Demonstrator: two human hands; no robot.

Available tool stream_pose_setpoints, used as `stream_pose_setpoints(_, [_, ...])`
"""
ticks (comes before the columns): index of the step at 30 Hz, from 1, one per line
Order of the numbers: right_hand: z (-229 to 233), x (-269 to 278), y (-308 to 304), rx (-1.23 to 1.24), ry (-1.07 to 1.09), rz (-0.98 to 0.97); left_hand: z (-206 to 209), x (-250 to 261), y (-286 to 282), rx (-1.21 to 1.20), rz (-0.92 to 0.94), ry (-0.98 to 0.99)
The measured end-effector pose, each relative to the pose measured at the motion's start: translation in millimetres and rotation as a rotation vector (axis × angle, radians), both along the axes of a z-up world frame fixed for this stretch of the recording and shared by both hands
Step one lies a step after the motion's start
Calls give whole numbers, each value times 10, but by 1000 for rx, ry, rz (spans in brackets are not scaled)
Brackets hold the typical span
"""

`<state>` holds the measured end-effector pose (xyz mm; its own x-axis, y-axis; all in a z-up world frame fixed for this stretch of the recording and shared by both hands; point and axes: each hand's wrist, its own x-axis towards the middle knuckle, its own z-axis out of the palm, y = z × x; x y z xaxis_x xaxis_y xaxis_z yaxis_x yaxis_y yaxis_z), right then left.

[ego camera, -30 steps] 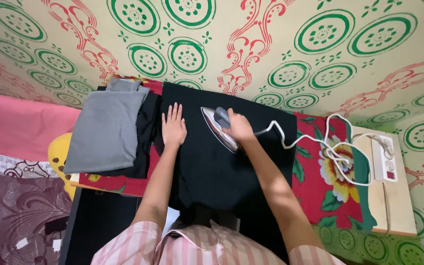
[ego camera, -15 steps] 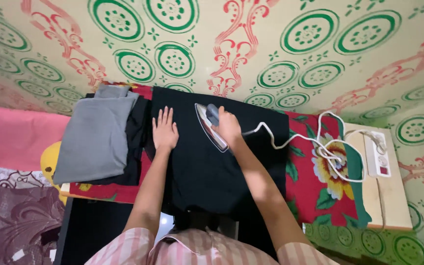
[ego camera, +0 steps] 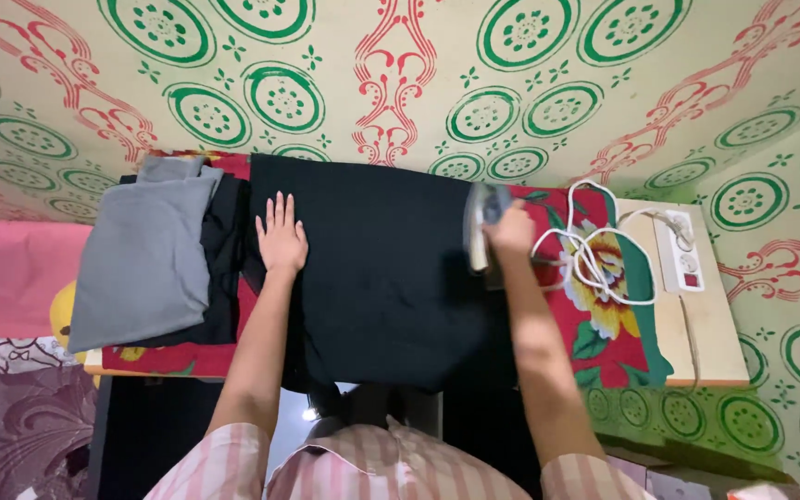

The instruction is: The recorder uses an iron to remove wrinkles from a black garment on an ironing board.

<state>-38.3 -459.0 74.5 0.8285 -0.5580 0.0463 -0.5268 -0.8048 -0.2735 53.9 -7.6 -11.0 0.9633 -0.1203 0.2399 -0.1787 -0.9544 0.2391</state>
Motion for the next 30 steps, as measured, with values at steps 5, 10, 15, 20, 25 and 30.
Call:
stream_pose_setpoints(5, [-40,-280,-406,-62,-115,-2,0,-113,-350,41,-9,-74])
stream_pose_setpoints(10, [-93,-286,-247,-66,-112,48,132,-384,-910,35,-190,14])
stream_pose_setpoints(15, [-327,-419,317,-372,-384,553,54,-390,-1387,-33,-288,48])
stream_pose_setpoints(20, [124,-506,781,-25,-170,422,-80,-260,-1712,21,-249,27])
stream_pose_setpoints(25, [53,-356,518,4,-320,458,105,-274,-1750,16,-253,49])
stream_pose_setpoints(30, [-131,-20,-11,-147,-160,130,193,-324,-1727,71,-224,79])
